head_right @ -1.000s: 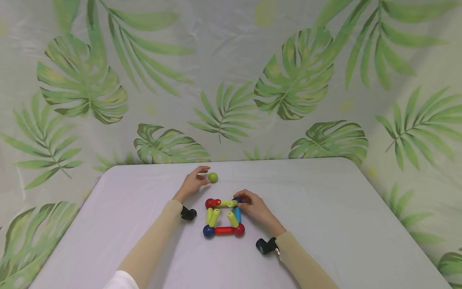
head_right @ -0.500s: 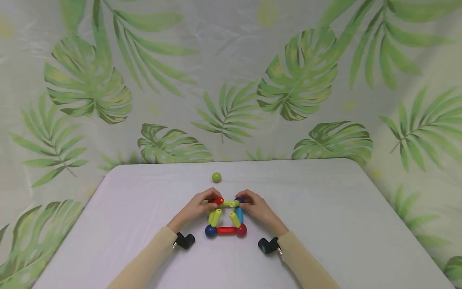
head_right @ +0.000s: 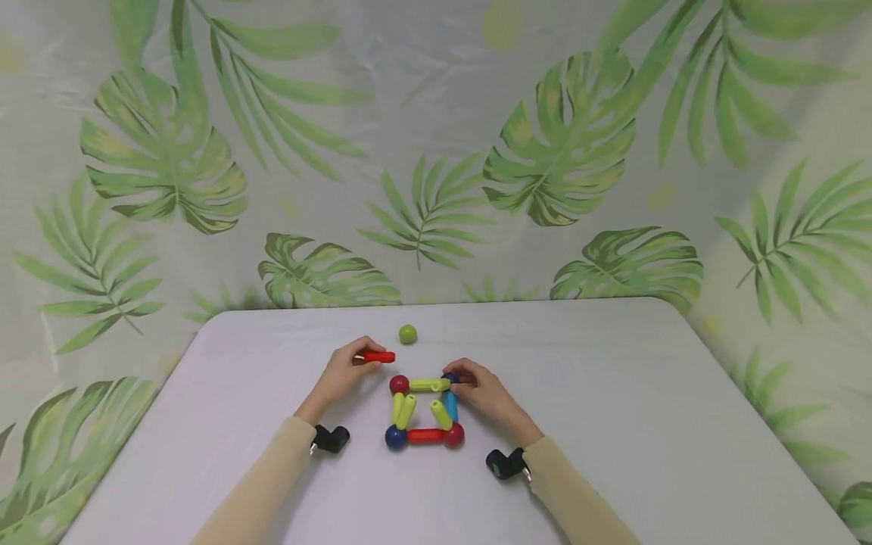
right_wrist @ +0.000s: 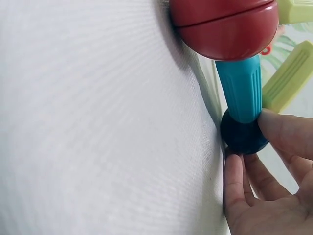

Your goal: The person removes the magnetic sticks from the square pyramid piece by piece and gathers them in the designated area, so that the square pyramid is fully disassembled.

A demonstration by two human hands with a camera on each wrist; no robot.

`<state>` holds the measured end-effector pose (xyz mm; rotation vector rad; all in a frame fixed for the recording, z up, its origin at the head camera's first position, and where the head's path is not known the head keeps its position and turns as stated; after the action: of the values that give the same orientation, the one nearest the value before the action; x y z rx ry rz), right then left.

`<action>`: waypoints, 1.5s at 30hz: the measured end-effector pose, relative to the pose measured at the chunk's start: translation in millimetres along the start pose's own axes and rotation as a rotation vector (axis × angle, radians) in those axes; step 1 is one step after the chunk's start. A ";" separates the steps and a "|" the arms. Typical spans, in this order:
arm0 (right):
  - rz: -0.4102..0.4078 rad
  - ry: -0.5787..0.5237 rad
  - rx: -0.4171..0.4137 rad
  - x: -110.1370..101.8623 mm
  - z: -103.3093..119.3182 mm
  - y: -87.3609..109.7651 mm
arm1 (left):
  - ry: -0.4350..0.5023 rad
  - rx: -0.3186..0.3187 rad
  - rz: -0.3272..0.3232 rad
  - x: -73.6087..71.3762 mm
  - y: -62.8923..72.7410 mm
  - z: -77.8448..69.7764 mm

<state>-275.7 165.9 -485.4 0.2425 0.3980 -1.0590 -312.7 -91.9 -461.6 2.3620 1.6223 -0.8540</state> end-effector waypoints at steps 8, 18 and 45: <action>-0.006 -0.007 0.020 -0.4 -0.7 0.0 | -0.071 -0.197 -0.096 -52.8 -11.0 39.3; 0.011 -0.025 0.002 2.3 4.4 -0.2 | -0.210 -0.281 -0.060 -71.9 -15.3 52.6; 0.001 -0.018 0.007 0.3 2.8 2.1 | -0.078 0.162 0.180 59.8 57.4 -53.7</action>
<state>-273.1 165.6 -482.9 0.2391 0.3779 -1.0613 -226.5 -43.7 -459.8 2.4997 1.3335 -1.0612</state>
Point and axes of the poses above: each hand's wrist, its own y-axis away from the middle knuckle, its own x-axis out of the palm, z = x × y, the point moved 4 cm from there along -y, towards the middle knuckle, and after that the axes turned 6 degrees about z, right-handed, at the moved point
